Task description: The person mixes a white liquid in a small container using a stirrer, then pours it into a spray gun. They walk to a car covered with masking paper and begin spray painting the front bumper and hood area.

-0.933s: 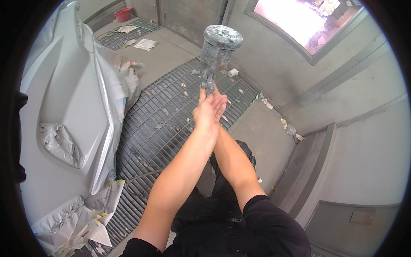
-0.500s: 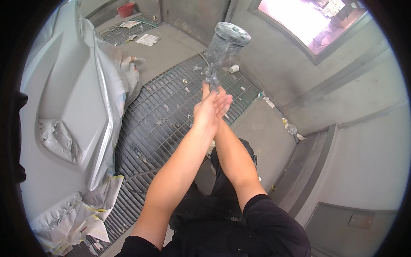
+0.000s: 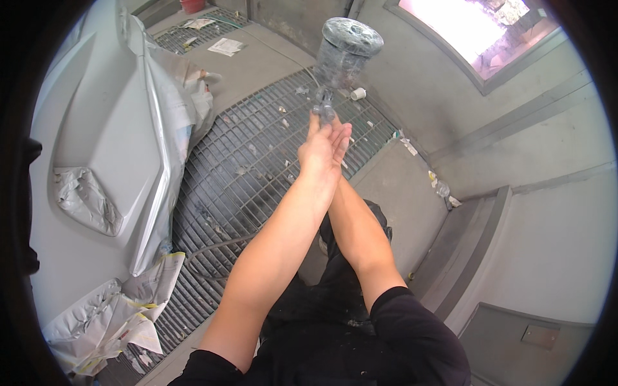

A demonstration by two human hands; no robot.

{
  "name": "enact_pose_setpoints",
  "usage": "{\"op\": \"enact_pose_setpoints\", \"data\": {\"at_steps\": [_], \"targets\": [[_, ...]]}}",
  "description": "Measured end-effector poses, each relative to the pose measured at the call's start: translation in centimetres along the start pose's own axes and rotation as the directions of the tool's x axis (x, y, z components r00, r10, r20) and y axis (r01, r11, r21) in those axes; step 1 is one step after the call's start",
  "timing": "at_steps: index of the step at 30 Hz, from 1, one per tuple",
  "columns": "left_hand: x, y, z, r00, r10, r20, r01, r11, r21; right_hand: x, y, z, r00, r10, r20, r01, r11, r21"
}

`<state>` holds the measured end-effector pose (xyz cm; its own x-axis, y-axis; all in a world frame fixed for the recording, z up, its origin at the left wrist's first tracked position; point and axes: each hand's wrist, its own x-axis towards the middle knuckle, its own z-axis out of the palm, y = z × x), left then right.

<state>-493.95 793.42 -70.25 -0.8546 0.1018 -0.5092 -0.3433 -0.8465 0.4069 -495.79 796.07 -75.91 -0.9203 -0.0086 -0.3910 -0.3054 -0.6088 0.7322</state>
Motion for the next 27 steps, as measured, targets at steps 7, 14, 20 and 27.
{"op": "enact_pose_setpoints", "data": {"at_steps": [7,14,20,27], "targets": [[2.4,-0.6,-2.1,1.000,-0.008,0.024,0.007,0.999,0.032,0.0,1.6,0.7,0.994,0.041,-0.101,-0.058,0.982,-0.178],[3.6,-1.2,-2.9,0.998,-0.056,0.011,0.056,0.998,0.014,0.4,0.6,-0.1,0.997,0.049,-0.063,-0.056,0.992,-0.117],[2.7,-0.8,-2.5,1.000,-0.020,-0.006,0.021,0.998,0.056,2.7,-2.1,-0.4,0.997,0.049,-0.057,-0.051,0.998,-0.028],[0.6,0.0,-1.0,0.999,0.042,-0.019,-0.039,0.985,0.169,4.7,-5.5,-0.5,0.992,0.126,0.031,-0.118,0.974,-0.193]]}}
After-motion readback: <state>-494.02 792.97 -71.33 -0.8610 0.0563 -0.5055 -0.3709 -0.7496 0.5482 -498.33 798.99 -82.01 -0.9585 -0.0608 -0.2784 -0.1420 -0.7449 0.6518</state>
